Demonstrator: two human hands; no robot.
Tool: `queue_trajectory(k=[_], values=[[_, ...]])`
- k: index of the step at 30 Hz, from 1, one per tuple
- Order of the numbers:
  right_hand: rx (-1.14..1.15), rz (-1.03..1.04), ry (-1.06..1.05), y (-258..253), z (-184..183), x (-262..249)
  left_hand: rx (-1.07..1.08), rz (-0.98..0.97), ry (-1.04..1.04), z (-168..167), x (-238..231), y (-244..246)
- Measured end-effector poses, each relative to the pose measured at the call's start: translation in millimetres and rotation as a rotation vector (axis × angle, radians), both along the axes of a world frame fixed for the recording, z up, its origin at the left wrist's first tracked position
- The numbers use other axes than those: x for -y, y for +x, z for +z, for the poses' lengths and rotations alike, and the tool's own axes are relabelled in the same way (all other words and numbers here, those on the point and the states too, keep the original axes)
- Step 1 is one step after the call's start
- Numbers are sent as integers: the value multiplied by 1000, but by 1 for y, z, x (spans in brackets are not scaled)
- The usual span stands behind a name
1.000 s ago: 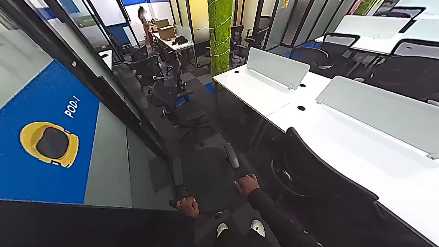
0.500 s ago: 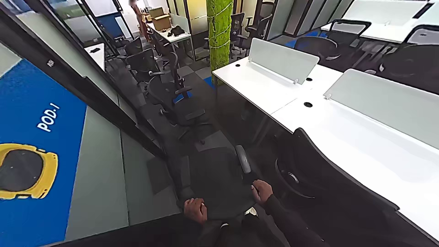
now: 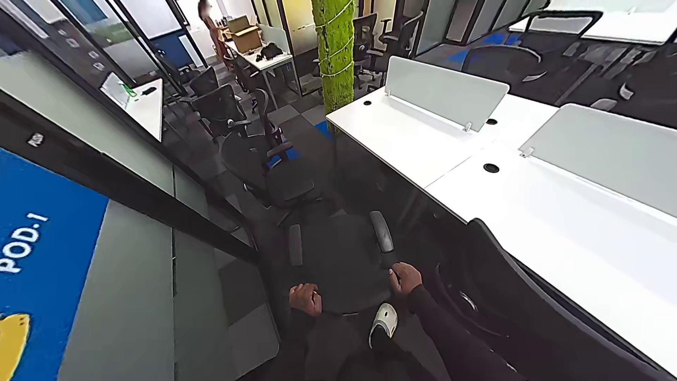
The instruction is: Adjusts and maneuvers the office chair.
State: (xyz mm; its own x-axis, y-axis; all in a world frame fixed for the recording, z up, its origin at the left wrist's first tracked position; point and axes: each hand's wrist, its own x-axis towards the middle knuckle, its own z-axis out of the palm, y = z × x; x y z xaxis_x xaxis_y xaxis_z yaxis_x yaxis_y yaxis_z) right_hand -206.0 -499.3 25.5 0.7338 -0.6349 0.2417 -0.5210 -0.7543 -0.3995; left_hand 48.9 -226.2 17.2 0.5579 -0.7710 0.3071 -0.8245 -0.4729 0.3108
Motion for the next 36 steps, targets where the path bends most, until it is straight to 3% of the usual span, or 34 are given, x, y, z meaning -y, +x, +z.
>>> queue_trajectory(k=[11, 23, 30, 36], values=[[36, -31, -18, 51, -6, 116, -24, -34, 98, 9, 129, 63], [10, -205, -3, 94, -3, 185, -30, -213, 83, -1, 236, 138], [44, -389, -127, 114, -14, 157, 12, -378, -21, -7, 270, 193], [1, -623, -105, 173, -6, 106, -142, -557, 473, 37, 321, 279]])
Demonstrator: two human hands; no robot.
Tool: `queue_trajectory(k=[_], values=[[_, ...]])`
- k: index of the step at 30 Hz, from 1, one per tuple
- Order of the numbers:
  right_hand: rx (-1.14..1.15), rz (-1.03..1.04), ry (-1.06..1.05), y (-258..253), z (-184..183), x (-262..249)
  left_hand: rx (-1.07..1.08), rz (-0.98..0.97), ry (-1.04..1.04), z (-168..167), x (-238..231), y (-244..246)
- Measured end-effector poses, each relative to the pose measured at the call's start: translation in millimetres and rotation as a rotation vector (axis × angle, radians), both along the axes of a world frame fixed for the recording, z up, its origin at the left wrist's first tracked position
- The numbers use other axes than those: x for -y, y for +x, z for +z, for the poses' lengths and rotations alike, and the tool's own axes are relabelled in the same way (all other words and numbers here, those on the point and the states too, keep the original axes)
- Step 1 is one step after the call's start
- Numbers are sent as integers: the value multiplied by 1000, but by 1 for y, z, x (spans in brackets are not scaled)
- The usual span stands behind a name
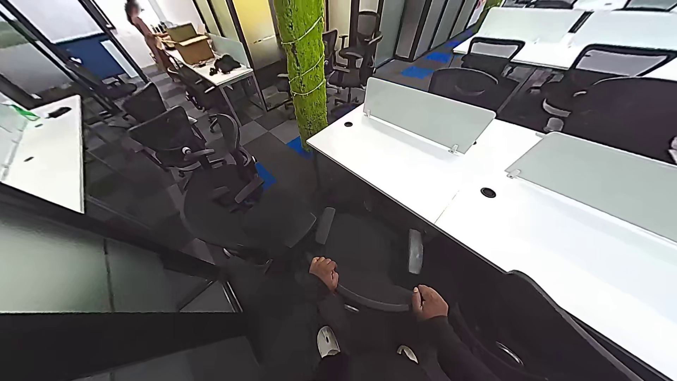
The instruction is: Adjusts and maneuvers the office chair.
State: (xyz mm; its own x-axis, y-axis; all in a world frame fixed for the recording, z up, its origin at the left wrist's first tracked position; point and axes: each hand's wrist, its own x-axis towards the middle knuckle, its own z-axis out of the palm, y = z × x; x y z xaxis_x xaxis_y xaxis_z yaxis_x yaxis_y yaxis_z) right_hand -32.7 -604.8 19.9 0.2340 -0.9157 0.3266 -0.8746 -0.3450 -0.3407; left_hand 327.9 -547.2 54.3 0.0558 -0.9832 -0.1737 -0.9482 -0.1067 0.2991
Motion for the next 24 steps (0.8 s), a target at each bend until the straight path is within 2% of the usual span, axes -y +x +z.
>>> queue_trajectory(k=[2, 7, 14, 18, 24], values=[[-1, -54, 52, 15, 5, -7, 7, 27, -1, -1, 15, 12], [-41, -142, 125, 22, 9, -2, -55, 146, 80, 2, 41, 5], [-44, -135, 56, 16, 7, 15, -64, 49, 278, 19, 73, 5], [-21, -141, -32, 14, -1, 18, -55, 1, 275, 13, 79, 10], [-32, -93, -32, 12, 2, 21, -110, -38, 269, 14, 78, 17]])
